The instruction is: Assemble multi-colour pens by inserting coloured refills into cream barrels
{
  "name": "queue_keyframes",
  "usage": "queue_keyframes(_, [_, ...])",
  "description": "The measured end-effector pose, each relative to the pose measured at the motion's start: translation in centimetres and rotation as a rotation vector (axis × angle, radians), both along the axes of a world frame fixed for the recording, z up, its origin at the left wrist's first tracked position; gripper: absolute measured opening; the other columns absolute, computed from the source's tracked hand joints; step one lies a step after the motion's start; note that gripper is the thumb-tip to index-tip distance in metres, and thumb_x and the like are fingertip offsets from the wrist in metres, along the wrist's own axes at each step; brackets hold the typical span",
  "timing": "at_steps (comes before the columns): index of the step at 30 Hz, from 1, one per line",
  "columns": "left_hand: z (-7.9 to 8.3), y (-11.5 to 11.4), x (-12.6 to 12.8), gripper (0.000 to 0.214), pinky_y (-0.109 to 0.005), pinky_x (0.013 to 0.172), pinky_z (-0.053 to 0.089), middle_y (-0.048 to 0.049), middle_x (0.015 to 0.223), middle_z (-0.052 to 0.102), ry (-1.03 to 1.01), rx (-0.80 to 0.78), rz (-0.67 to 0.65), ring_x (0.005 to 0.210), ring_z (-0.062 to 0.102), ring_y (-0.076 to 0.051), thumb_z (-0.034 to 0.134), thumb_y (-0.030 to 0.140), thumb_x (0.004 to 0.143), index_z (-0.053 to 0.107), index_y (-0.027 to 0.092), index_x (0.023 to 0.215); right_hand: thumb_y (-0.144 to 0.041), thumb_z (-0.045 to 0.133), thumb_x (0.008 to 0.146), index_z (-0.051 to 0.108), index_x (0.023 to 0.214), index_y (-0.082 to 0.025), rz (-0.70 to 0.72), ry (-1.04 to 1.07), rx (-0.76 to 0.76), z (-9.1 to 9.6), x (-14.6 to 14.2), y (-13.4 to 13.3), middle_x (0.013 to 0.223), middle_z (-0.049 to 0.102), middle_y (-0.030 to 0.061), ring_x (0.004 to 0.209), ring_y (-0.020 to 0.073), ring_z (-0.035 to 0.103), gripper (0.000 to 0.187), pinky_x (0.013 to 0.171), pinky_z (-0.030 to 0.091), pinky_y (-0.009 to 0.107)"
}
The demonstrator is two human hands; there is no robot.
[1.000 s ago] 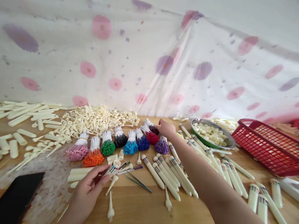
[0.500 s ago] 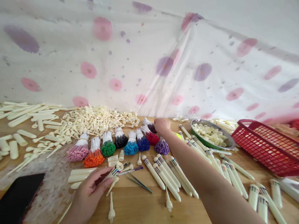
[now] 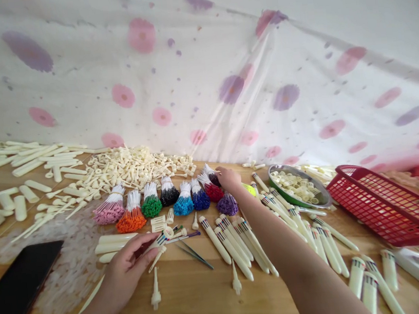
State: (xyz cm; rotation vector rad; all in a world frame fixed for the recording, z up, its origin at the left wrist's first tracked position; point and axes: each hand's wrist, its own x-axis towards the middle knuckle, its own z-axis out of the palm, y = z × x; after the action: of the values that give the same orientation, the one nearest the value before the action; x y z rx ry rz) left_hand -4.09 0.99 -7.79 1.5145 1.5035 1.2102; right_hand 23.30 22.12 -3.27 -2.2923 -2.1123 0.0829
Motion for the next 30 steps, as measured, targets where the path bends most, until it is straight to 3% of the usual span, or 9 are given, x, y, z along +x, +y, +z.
queue_keyframes(10, [0.2,0.0,0.0,0.033,-0.034,0.085,0.053,-0.0049,0.102,0.073,-0.017,-0.008,0.002,0.096,0.067,-0.025,0.065,0.046,0.072,0.071,0.024,0.096,-0.032,0.052,0.09,0.054,0.113,-0.015,-0.012,0.125,0.159,-0.4,-0.4,-1.0,0.111,0.057,0.0074,0.094,0.0188,0.059,0.029,0.079,0.05,0.039])
queue_keyframes(13, [0.0,0.0,0.0,0.033,-0.033,0.085,0.053,-0.0047,0.102,0.074,-0.022,-0.011,0.01,0.096,0.067,-0.024,0.065,0.046,0.072,0.071,0.024,0.096,-0.029,0.051,0.091,0.055,0.109,-0.013,-0.003,0.184,0.2,0.7,0.0,-2.4,0.106,0.059,0.0071,0.09,0.0181,0.06,0.025,0.077,0.05,0.037])
queue_keyframes(16, [-0.2,0.0,0.0,0.033,-0.032,0.085,0.054,-0.0045,0.102,0.074,-0.031,-0.006,0.009,0.095,0.068,-0.024,0.065,0.046,0.072,0.071,0.024,0.095,-0.015,0.035,0.094,0.053,0.097,-0.01,0.044,0.259,0.235,2.7,0.2,-5.1,0.094,0.062,0.0124,0.086,0.0205,0.061,0.019,0.074,0.049,0.036])
queue_keyframes(19, [-0.1,-0.1,0.0,0.034,-0.032,0.086,0.053,-0.0046,0.104,0.074,-0.027,0.002,-0.006,0.097,0.067,-0.024,0.063,0.045,0.074,0.071,0.023,0.098,-0.017,0.024,0.096,0.046,0.085,-0.018,0.156,0.37,0.226,4.6,0.0,-9.6,0.075,0.062,0.0046,0.071,0.0163,0.061,0.024,0.068,0.047,0.029])
queue_keyframes(22, [0.3,-0.4,0.1,0.031,-0.033,0.09,0.05,-0.0041,0.107,0.072,0.02,0.02,-0.042,0.102,0.065,-0.024,0.059,0.041,0.078,0.07,0.023,0.102,-0.025,0.024,0.095,0.036,0.076,-0.023,0.473,0.614,0.175,5.9,-0.6,-14.2,0.061,0.054,-0.0026,0.056,0.0133,0.053,0.023,0.057,0.042,0.024])
queue_keyframes(24, [0.6,-0.5,0.2,0.029,-0.031,0.089,0.051,-0.0038,0.107,0.072,0.049,0.047,-0.084,0.1,0.066,-0.023,0.056,0.037,0.081,0.07,0.023,0.102,-0.026,0.028,0.093,0.034,0.075,-0.023,0.575,0.59,0.221,6.3,-1.1,-16.2,0.061,0.048,-0.0032,0.053,0.0132,0.047,0.019,0.052,0.037,0.023])
queue_keyframes(30, [0.9,-0.8,0.6,0.03,-0.026,0.069,0.057,-0.004,0.087,0.076,0.056,0.024,-0.191,0.074,0.07,-0.019,0.05,0.031,0.085,0.069,0.02,0.104,-0.022,0.028,0.09,0.034,0.074,-0.022,0.639,0.461,0.305,5.8,-2.1,-17.1,0.06,0.044,-0.0029,0.05,0.0128,0.043,0.017,0.05,0.029,0.024])
